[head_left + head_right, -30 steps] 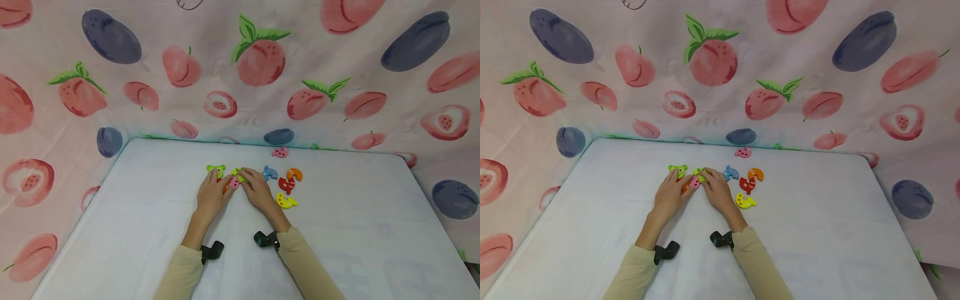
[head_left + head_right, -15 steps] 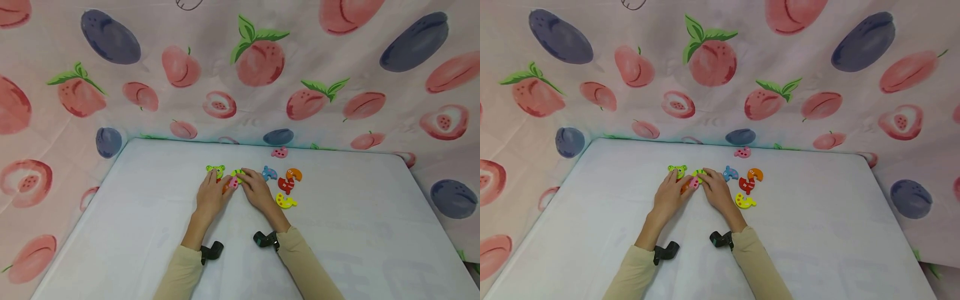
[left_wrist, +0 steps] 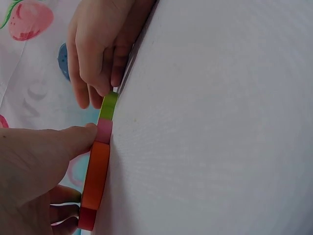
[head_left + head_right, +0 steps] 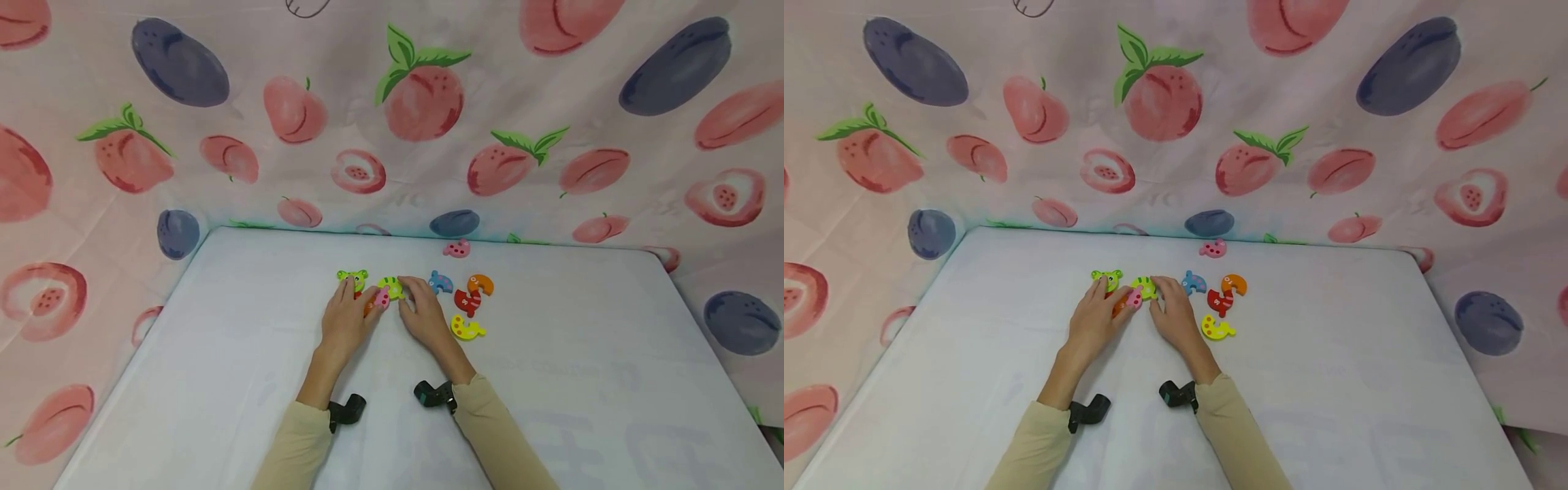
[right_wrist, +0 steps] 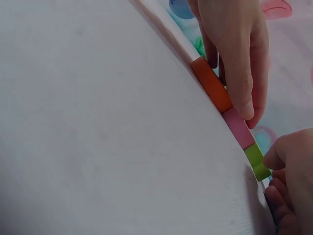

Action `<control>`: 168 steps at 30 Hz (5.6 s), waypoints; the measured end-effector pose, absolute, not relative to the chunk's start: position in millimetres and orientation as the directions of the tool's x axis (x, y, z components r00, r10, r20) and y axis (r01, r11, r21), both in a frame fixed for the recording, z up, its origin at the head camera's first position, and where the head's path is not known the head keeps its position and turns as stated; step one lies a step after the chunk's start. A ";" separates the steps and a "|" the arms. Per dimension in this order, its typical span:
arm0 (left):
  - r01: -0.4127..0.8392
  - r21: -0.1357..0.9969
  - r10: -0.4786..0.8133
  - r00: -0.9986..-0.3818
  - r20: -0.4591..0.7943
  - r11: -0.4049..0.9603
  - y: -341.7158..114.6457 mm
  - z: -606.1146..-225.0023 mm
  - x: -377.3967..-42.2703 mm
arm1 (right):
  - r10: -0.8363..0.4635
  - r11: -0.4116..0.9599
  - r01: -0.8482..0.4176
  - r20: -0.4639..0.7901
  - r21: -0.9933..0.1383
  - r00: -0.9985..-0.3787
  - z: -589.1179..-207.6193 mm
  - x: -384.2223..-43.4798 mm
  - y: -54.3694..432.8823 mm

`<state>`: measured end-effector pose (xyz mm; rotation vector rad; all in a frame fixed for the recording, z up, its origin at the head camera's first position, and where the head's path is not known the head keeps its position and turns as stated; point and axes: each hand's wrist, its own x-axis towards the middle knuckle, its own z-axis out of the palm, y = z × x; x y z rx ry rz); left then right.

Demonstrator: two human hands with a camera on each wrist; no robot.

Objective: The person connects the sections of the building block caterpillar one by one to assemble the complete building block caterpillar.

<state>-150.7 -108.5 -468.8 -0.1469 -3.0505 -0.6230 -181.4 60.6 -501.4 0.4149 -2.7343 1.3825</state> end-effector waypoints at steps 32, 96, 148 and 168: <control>0.126 0.360 0.109 -0.992 0.069 0.924 -108.1 -463.3 -149.8 | -0.078 0.344 -0.177 0.160 -0.922 -0.984 -494.6 -173.6 64.1; 0.119 0.399 0.116 -0.993 0.031 0.909 -109.6 -468.9 -149.8 | -0.607 0.708 -0.410 -0.198 -0.575 -0.770 -459.9 -236.5 153.0; 0.102 0.390 0.105 -0.994 0.013 0.915 -107.4 -467.4 -150.4 | -0.204 0.665 -0.118 -0.027 -0.738 -0.979 -461.7 -184.2 97.5; 0.113 0.372 0.111 -0.993 0.027 0.922 -103.9 -470.5 -152.8 | 0.056 0.682 0.007 0.042 -0.731 -0.998 -483.8 -170.1 58.3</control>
